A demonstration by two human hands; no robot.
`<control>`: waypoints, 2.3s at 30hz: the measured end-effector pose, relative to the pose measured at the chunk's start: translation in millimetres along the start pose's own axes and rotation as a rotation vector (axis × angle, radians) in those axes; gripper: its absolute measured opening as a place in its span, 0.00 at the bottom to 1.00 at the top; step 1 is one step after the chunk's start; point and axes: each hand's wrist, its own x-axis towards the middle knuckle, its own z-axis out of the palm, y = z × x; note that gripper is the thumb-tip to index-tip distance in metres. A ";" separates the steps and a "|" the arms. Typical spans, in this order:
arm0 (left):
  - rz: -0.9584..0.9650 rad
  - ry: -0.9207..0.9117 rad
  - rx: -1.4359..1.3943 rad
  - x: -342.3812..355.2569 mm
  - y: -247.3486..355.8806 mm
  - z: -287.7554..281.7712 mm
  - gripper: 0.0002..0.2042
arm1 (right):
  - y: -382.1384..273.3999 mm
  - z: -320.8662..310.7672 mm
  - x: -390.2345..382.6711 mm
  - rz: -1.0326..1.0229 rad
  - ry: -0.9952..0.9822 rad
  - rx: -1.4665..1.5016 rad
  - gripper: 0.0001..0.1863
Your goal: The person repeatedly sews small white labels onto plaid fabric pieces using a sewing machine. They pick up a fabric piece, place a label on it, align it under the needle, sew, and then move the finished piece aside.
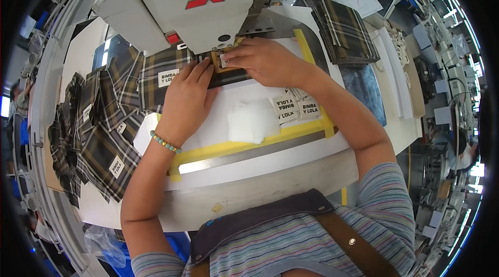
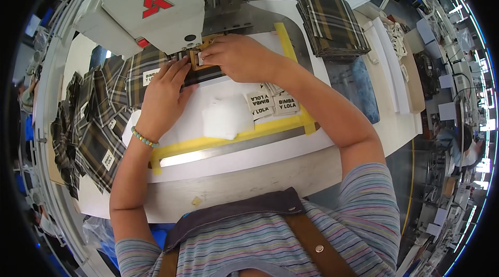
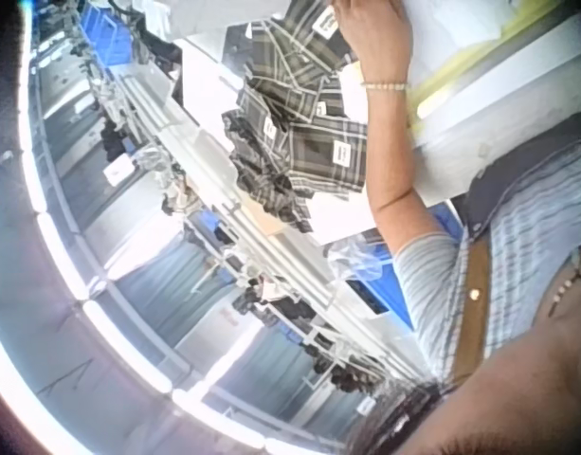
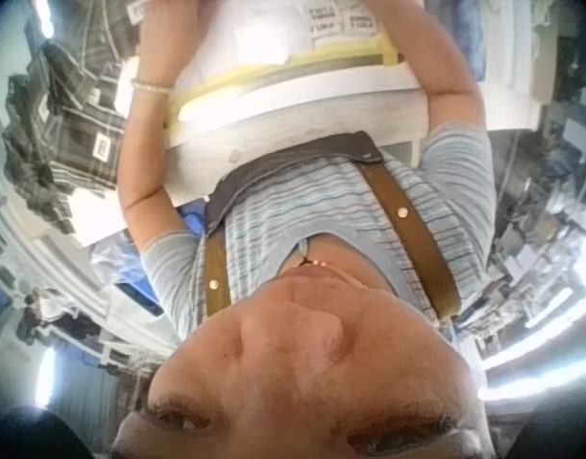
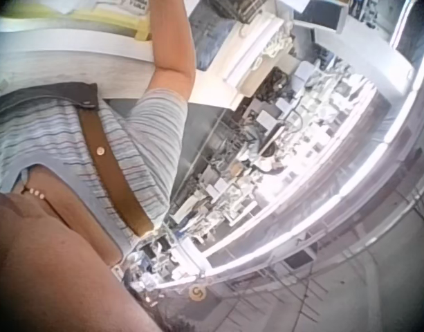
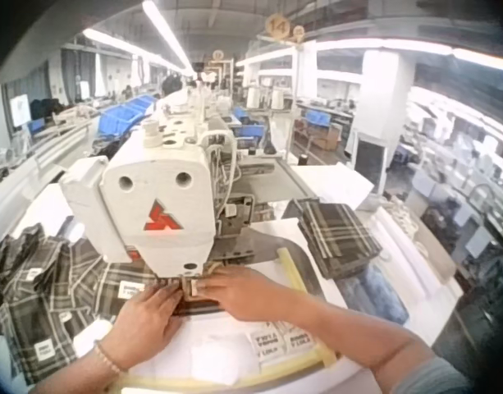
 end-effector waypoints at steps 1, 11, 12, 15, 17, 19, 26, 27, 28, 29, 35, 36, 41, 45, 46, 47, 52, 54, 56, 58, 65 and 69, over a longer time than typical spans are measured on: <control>0.016 -0.008 0.024 -1.6 -1.4 1.0 0.25 | 2.1 5.1 -2.8 -0.026 0.058 0.009 0.17; 0.082 -0.089 0.074 -6.0 -8.4 -5.3 0.27 | 2.2 14.7 -8.8 0.026 0.105 0.109 0.20; 0.079 -0.092 0.077 -5.9 -7.8 -4.7 0.27 | 1.8 14.5 -8.6 0.033 0.097 0.114 0.19; 0.084 -0.093 0.058 -4.9 -7.5 -5.3 0.28 | 0.2 14.4 -7.3 0.051 0.069 0.078 0.19; 0.087 -0.097 0.061 -5.4 -7.4 -5.4 0.28 | 0.6 15.3 -7.2 0.038 0.065 0.038 0.19; 0.104 -0.092 0.071 -4.5 -8.1 -5.9 0.28 | 2.8 18.5 -8.2 0.003 0.078 -0.002 0.19; 0.109 -0.131 0.071 -3.9 -9.0 -10.9 0.28 | 2.0 15.3 -7.5 0.033 0.108 0.106 0.18; 0.101 -0.145 0.066 -3.6 -8.6 -12.0 0.27 | 1.5 15.5 -7.6 0.028 0.117 0.101 0.17; 0.106 -0.146 0.066 -3.1 -9.0 -12.9 0.27 | 1.2 15.5 -7.5 0.024 0.126 0.097 0.17; 0.111 -0.149 0.065 -2.9 -9.3 -13.2 0.27 | 1.1 15.5 -7.9 0.029 0.116 0.105 0.17; 0.127 -0.171 0.055 -3.4 -10.3 -18.4 0.27 | -0.9 9.8 -6.3 0.053 0.102 0.151 0.16; 0.128 -0.170 0.054 -2.4 -9.8 -17.9 0.27 | 1.1 9.7 -6.2 0.043 0.104 0.168 0.16; 0.118 -0.181 0.026 -6.3 -10.8 -20.6 0.27 | -2.5 6.7 -4.4 0.072 0.079 0.194 0.18; 0.149 -0.145 0.038 -6.3 -17.2 -19.2 0.27 | 4.9 10.3 -1.5 0.060 0.078 0.161 0.21; 0.138 -0.145 0.028 -10.9 -17.7 -18.0 0.27 | 4.1 12.9 -2.1 0.067 0.075 0.163 0.21; 0.130 -0.140 0.032 -11.1 -18.4 -19.5 0.26 | 5.9 10.4 -0.9 0.074 0.079 0.152 0.21; 0.118 -0.075 0.056 -18.4 -22.5 -31.4 0.24 | 9.9 5.0 7.8 0.134 0.047 0.169 0.21; 0.121 -0.012 0.028 -21.5 -26.8 -33.4 0.22 | 8.0 1.1 8.7 0.131 0.051 0.175 0.21; 0.126 0.048 -0.012 -23.1 -30.8 -36.9 0.19 | 6.9 -7.1 4.6 0.141 0.033 0.167 0.20; 0.133 0.105 -0.065 -24.6 -34.5 -42.2 0.15 | 7.4 -20.1 -2.0 0.174 0.086 0.157 0.19; 0.218 0.197 -0.100 -22.0 -44.7 -41.5 0.10 | 36.2 -43.1 -39.0 0.294 0.307 -0.100 0.17; 0.306 0.129 -0.106 -10.0 -29.8 -33.2 0.12 | 39.3 -40.7 -37.6 0.238 0.301 -0.199 0.15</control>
